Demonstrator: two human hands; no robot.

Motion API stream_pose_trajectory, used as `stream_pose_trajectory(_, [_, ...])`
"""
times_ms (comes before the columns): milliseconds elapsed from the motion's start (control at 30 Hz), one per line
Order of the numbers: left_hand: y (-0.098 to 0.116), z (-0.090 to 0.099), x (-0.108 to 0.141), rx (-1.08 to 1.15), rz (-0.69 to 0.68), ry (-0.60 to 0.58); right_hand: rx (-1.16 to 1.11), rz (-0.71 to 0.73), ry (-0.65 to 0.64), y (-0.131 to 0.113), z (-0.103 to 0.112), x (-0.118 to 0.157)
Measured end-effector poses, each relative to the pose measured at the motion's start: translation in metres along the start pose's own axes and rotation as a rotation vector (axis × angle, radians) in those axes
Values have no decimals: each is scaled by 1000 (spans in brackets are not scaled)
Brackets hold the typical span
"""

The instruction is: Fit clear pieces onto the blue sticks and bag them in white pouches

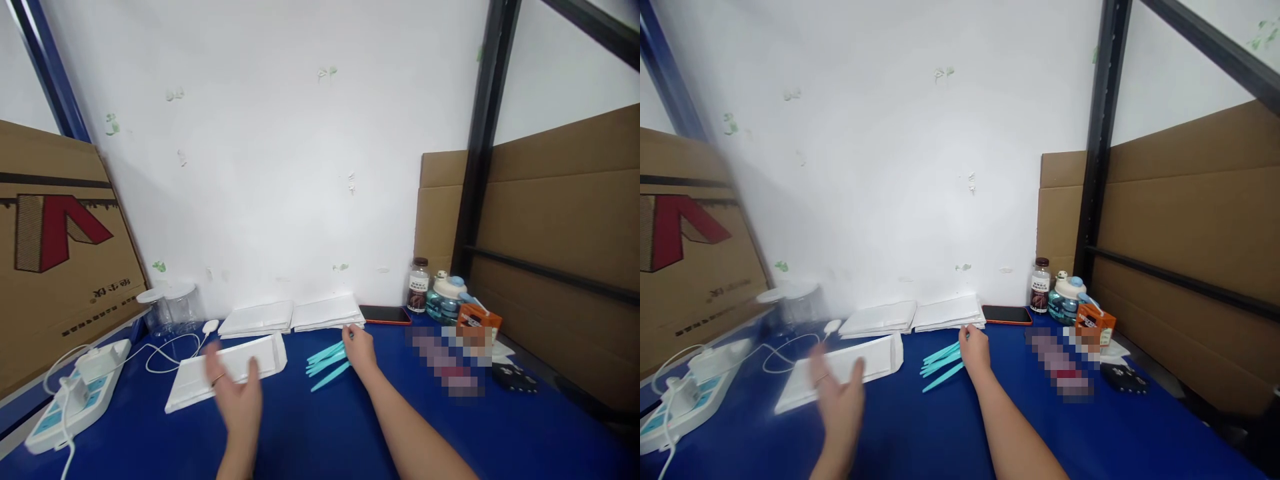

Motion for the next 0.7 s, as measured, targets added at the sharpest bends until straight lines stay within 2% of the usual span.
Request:
stream_pose_trajectory(100, [0,-57,25,-80,-46,-599,71,9,-67,-7,-9,11])
stream_pose_trajectory(167, [-12,-84,38,-202,-29,-797,140,-4,-116,-10,-11,16])
stream_pose_trajectory(233, [-24,-98,44,-309,-80,-855,158,-7,-181,-10,-9,16])
stream_pose_trajectory(300, [-33,-102,45,-359,-142,-882,69,7,-289,-8,-3,11])
stream_pose_trajectory(467, [-32,-87,45,-354,-222,-994,-328,-108,-749,2,22,-6])
stream_pose_trajectory(533, [-28,-79,47,-371,-235,-1018,-404,-97,-873,3,32,-8])
stream_pose_trajectory(600, [-24,-74,48,-384,-249,-1017,-424,-24,-898,3,40,-7])
stream_pose_trajectory(700, [-19,-77,40,-408,-278,-973,-401,55,-845,5,44,-5])
Point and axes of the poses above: each hand's wrist, its own x-axis away from the middle knuckle, its own z-axis out of the back of the hand, y = z × x, the point moved 3 cm from there along -x, towards the middle knuckle, and after that the axes turned 13 degrees about -x, right-handed, at the moved point
